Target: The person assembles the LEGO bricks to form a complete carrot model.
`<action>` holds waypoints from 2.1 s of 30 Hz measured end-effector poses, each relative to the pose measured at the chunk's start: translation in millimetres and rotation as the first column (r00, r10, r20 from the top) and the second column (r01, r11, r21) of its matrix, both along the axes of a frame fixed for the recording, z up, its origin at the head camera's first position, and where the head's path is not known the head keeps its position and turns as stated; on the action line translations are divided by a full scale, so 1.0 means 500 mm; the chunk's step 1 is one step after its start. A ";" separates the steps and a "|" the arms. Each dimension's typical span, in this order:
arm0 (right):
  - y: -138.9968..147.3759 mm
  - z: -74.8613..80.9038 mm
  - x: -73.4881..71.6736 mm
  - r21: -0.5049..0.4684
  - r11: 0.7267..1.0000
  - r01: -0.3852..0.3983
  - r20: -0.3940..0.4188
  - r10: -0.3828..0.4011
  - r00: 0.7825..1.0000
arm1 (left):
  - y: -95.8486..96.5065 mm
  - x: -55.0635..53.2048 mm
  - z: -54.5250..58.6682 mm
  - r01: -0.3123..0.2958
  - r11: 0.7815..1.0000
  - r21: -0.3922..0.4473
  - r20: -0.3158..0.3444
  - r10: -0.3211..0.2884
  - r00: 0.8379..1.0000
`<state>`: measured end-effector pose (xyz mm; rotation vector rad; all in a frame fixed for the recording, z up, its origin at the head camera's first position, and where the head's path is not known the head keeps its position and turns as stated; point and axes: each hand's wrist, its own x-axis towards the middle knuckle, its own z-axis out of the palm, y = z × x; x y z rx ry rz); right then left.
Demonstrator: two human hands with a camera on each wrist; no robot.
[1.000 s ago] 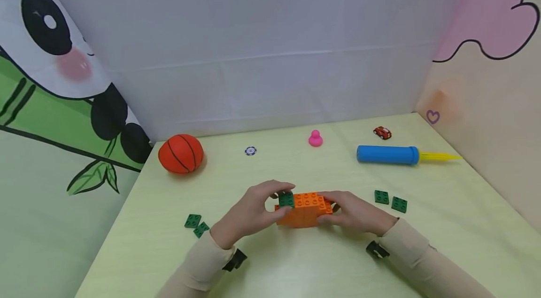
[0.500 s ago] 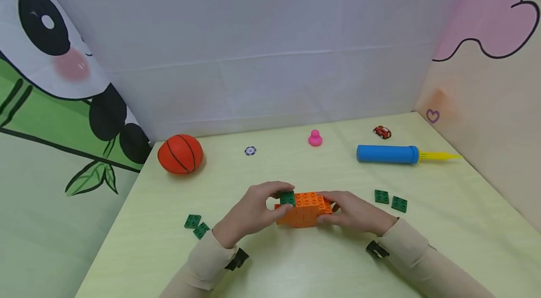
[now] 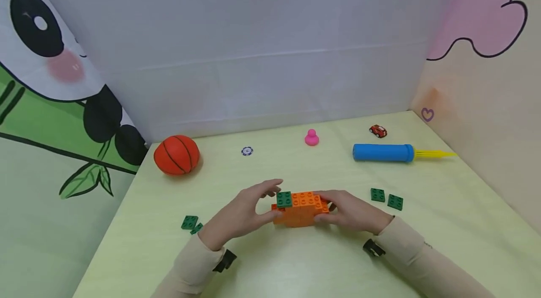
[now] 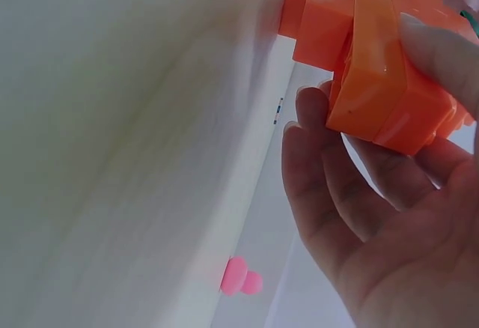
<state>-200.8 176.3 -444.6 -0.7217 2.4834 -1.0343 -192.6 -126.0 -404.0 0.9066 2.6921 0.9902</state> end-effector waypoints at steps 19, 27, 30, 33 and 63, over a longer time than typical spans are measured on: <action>-0.002 -0.002 -0.001 0.010 1.000 0.017 -0.001 -0.017 1.000 | -0.301 0.062 -0.052 -0.253 0.903 -0.347 0.139 0.316 0.938; -0.002 -0.005 0.000 0.006 1.000 0.006 0.009 -0.006 1.000 | -0.297 0.056 -0.077 -0.251 0.896 -0.366 0.074 0.297 0.952; -0.003 -0.005 0.000 0.007 1.000 0.006 0.000 -0.006 1.000 | -0.293 0.050 -0.078 -0.237 0.898 -0.372 0.066 0.280 0.958; -0.003 -0.006 0.000 0.007 1.000 0.008 -0.005 -0.008 1.000 | -0.286 0.046 -0.075 -0.231 0.897 -0.376 0.069 0.276 0.959; -0.008 -0.010 -0.002 -0.037 0.998 -0.040 -0.055 0.038 0.998 | 0.087 -0.018 0.027 0.160 0.970 0.184 -0.175 -0.128 0.976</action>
